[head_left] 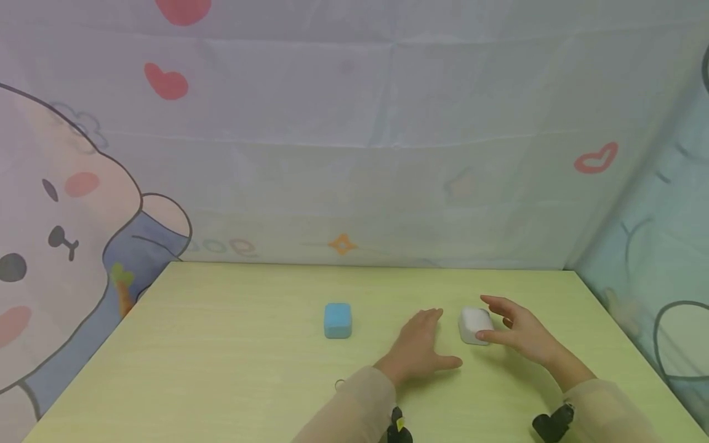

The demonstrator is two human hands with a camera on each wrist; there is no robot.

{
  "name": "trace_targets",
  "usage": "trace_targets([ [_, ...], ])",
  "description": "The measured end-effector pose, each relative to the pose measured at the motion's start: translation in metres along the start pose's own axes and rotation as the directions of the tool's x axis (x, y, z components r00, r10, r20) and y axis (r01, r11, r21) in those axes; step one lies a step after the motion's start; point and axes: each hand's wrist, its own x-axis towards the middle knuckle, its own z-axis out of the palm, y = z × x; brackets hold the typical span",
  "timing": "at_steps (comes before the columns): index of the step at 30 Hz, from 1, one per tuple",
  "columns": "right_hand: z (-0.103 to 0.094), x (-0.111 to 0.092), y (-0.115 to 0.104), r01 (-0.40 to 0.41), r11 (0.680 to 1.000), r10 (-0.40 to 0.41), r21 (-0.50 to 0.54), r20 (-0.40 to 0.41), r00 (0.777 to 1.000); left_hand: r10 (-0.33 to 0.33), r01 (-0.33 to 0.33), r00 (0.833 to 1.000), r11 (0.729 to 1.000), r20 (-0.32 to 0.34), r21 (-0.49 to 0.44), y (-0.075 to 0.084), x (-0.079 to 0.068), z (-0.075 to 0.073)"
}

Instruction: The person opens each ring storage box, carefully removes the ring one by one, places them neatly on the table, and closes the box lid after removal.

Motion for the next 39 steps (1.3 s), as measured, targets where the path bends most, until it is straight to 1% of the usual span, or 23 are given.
trace_targets([
  [11, 0.005, 0.002, 0.010, -0.037, 0.999, 0.037, 0.019, 0.024, 0.999, -0.021, 0.021, 1.000, 1.000, 0.019, -0.019, 0.003, 0.002, 0.006],
  [19, 0.006, 0.006, 0.017, -0.039, 0.999, 0.039, 0.010, 0.033, 0.999, -0.013, 0.013, 1.000, 1.000, 0.007, -0.024, 0.004, 0.006, 0.005],
  [26, 0.006, 0.008, 0.019, -0.020, 0.999, 0.018, 0.039, 0.047, 0.999, -0.008, 0.008, 1.000, 1.000, 0.010, 0.001, 0.004, 0.008, 0.006],
  [30, 0.005, 0.010, 0.017, -0.010, 0.999, 0.009, 0.036, 0.047, 0.999, -0.009, 0.009, 1.000, 1.000, 0.017, 0.000, 0.004, 0.009, 0.005],
  [33, 0.004, 0.011, 0.015, -0.017, 0.999, 0.015, 0.032, 0.055, 0.998, -0.012, 0.012, 1.000, 1.000, 0.016, 0.004, 0.006, 0.010, 0.004],
  [39, 0.003, 0.012, 0.015, -0.043, 0.999, 0.040, 0.030, 0.079, 0.996, -0.011, 0.009, 1.000, 0.999, 0.023, 0.044, 0.006, 0.012, 0.002],
])
